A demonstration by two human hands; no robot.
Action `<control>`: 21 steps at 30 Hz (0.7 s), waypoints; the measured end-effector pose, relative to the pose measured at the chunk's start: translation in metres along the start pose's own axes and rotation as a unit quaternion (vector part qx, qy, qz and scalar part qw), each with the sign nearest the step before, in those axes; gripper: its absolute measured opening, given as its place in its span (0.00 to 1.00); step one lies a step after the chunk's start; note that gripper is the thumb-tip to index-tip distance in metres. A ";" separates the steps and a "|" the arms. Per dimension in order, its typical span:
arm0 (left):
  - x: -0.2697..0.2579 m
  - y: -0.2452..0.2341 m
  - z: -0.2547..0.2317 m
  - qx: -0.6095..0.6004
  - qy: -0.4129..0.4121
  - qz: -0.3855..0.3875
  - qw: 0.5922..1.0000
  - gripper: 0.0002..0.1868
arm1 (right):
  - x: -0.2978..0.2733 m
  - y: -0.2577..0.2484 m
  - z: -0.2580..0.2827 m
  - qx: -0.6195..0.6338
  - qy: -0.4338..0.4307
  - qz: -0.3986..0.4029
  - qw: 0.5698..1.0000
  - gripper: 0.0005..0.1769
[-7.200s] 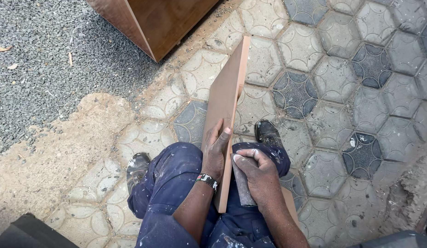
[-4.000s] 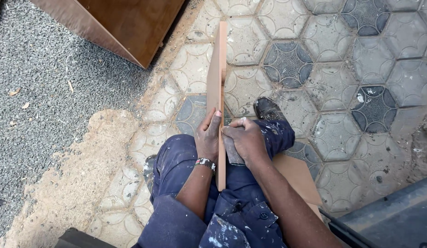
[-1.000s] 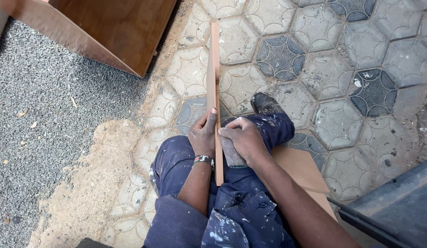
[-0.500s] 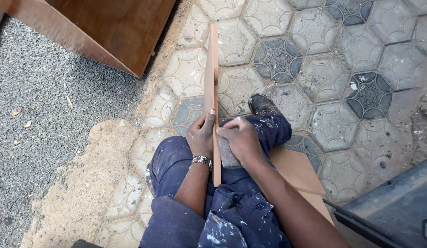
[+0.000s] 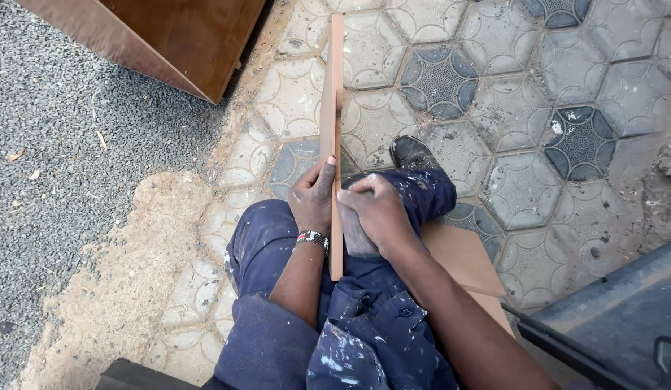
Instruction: The person sits on the ground and sands a rectangular wooden board using a sanding block. They hold the board with their left hand and rub the sanding block along the edges and surfaces with their right hand.
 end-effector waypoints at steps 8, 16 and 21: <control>-0.007 0.004 -0.003 -0.007 0.015 -0.006 1.000 0.22 | -0.056 -0.053 0.022 0.052 0.001 -0.006 0.999 0.27; -0.005 0.007 -0.003 -0.041 0.016 0.001 0.999 0.23 | -0.062 -0.066 0.061 -0.176 -0.099 -0.040 0.979 0.42; -0.003 0.007 -0.003 -0.022 0.014 0.004 1.000 0.24 | -0.049 -0.038 0.045 -0.291 -0.222 -0.037 0.930 0.30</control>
Point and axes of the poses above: each hand's wrist, its own x-axis towards the middle knuckle, its own y-axis out of the palm, z = x × y, the point moved 1 cm from there along x, towards the middle knuckle, and after that the axes turned 6 degrees about -y, right-handed, at the moved point
